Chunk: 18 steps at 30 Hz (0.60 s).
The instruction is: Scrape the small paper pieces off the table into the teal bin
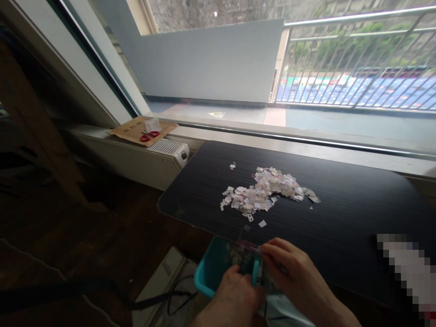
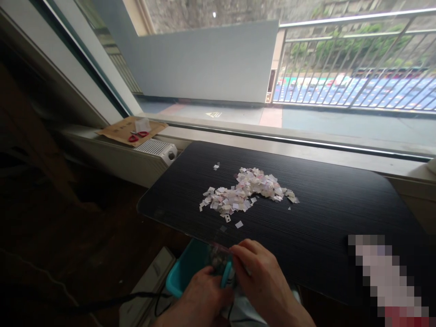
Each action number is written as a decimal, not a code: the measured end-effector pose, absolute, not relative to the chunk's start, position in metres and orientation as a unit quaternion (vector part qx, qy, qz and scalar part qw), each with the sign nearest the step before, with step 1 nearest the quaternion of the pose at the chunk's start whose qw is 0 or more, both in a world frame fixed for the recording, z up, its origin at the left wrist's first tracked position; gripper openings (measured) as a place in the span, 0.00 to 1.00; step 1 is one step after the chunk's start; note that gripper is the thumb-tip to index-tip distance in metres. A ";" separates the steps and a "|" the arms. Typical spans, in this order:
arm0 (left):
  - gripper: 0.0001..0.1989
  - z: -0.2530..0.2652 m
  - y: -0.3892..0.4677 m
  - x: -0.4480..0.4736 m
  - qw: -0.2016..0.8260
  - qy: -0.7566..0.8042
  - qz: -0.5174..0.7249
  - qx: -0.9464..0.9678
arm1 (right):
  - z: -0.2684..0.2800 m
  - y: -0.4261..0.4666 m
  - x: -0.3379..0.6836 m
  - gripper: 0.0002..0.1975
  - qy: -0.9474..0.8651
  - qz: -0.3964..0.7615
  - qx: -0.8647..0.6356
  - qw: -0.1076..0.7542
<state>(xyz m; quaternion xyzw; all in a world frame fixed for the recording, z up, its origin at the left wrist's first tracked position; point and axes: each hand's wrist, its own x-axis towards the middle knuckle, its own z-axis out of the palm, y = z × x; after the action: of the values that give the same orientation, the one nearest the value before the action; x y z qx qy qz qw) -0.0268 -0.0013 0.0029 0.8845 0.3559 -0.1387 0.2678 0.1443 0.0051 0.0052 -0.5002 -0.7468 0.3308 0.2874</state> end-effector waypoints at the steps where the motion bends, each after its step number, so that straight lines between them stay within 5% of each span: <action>1: 0.09 0.002 -0.002 -0.027 0.265 0.355 -0.138 0.886 | 0.006 0.003 0.144 0.11 -0.750 0.342 -0.490 0.284; 7: 0.09 -0.001 -0.005 -0.028 0.254 0.370 -0.137 0.883 | -0.003 0.014 0.153 0.09 -0.712 0.269 -0.547 0.348; 14: 0.10 -0.001 -0.002 -0.027 0.250 0.359 -0.143 0.888 | 0.000 0.004 0.147 0.11 -0.752 0.336 -0.486 0.292; 18: 0.10 -0.003 -0.004 -0.028 0.251 0.370 -0.135 0.884 | 0.002 0.021 0.157 0.10 -0.734 0.246 -0.539 0.332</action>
<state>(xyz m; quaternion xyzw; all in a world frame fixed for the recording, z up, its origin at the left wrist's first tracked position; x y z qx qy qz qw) -0.0284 -0.0036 -0.0029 0.8842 0.3702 -0.1351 0.2507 0.1567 0.0209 0.0020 -0.5391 -0.7338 0.2463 0.3320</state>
